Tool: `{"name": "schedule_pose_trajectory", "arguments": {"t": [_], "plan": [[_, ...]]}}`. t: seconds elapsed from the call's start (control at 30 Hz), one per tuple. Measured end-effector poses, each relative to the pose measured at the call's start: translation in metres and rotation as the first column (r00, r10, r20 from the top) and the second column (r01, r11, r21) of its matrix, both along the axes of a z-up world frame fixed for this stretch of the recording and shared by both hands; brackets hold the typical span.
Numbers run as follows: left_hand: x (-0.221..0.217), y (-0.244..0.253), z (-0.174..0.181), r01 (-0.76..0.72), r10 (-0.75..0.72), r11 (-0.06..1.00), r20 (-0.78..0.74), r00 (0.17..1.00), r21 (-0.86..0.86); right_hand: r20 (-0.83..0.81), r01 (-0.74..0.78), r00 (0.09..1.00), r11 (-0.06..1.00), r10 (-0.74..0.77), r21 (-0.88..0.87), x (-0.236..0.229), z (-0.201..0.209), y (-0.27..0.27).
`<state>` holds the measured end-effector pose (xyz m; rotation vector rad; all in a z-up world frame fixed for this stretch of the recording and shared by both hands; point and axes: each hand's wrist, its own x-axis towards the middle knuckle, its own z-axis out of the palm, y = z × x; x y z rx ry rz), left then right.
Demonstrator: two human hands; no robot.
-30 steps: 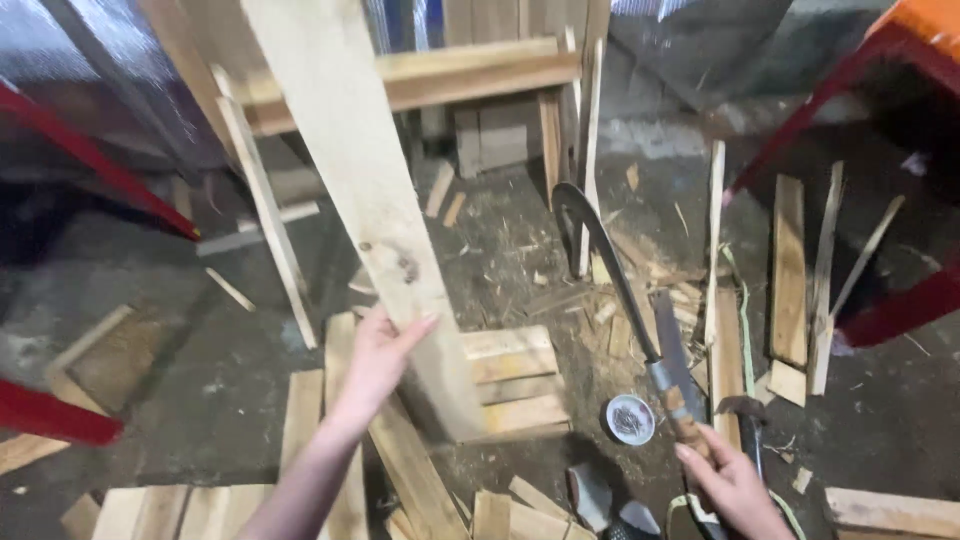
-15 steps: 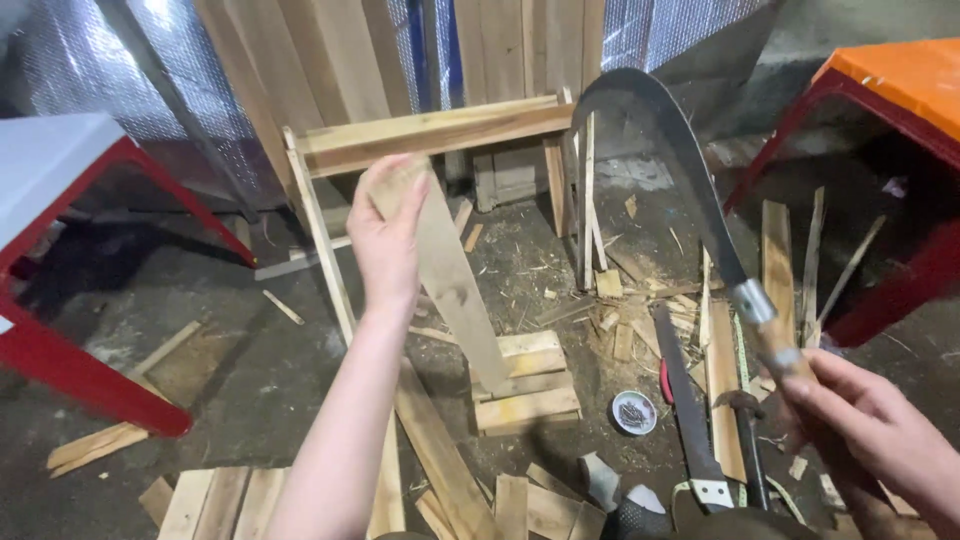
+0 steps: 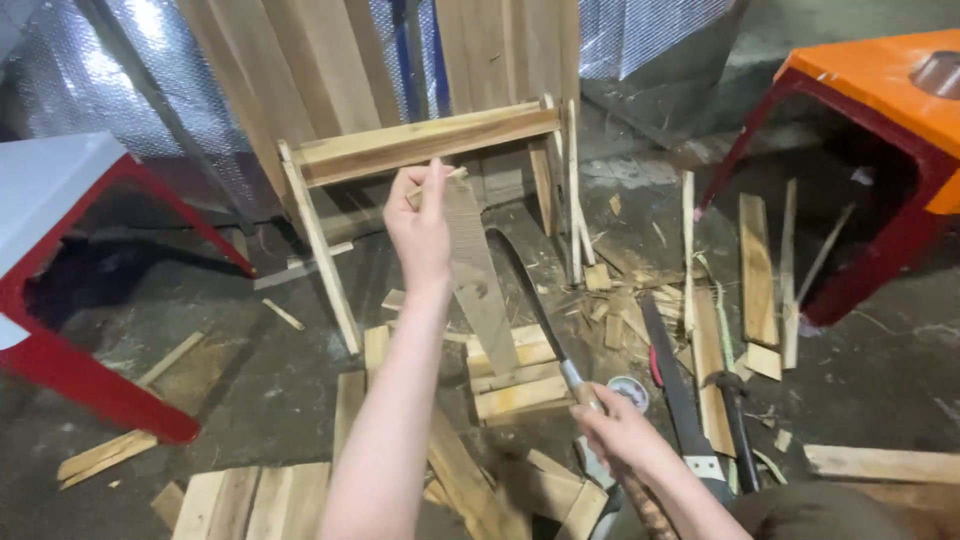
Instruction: The person sits on the floor and uses a hammer to drive nails into wooden planks, joining them together. They then use a hand saw to cut a piece of wood and place it into a wooden frame structure.
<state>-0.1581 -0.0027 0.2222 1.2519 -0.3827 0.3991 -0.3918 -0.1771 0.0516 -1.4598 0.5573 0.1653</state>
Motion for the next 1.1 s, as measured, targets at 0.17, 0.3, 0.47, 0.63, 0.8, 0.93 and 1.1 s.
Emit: {"name": "schedule_pose_trajectory", "arguments": {"t": [0.17, 0.3, 0.47, 0.63, 0.8, 0.93, 1.1], "plan": [[0.000, 0.010, -0.009, -0.199, 0.190, 0.979, 0.138, 0.972, 0.050, -0.040, -0.138, 0.990, 0.906, 0.133, -0.400, -0.006, 0.038, 0.032], [0.006, 0.016, -0.012, -0.283, 0.276, 0.959, 0.150, 0.949, 0.027, -0.173, -0.314, 0.946, 0.630, 0.275, -0.711, 0.010, -0.007, 0.033], [0.016, 0.025, -0.013, -0.238, 0.239, 0.971, 0.103, 0.966, -0.020, -0.118, -0.272, 0.960, 0.734, 0.255, -0.622, 0.023, -0.154, -0.001], [0.022, 0.026, -0.008, -0.277, 0.279, 0.959, 0.019, 0.960, -0.054, -0.050, -0.250, 0.961, 0.777, 0.272, -0.578, 0.014, -0.049, 0.019], [0.022, 0.026, -0.010, -0.286, 0.288, 0.952, 0.005, 0.958, -0.107, -0.181, -0.355, 0.934, 0.725, 0.310, -0.591, 0.040, -0.096, 0.018], [0.026, 0.029, -0.009, -0.334, 0.335, 0.942, 0.023, 0.942, -0.028, -0.232, -0.305, 0.951, 0.756, 0.206, -0.579, 0.041, -0.170, 0.004], [0.033, 0.025, -0.010, -0.316, 0.317, 0.947, 0.004, 0.948, -0.064, -0.075, -0.333, 0.932, 0.757, 0.354, -0.562, 0.031, 0.004, 0.035]]}}
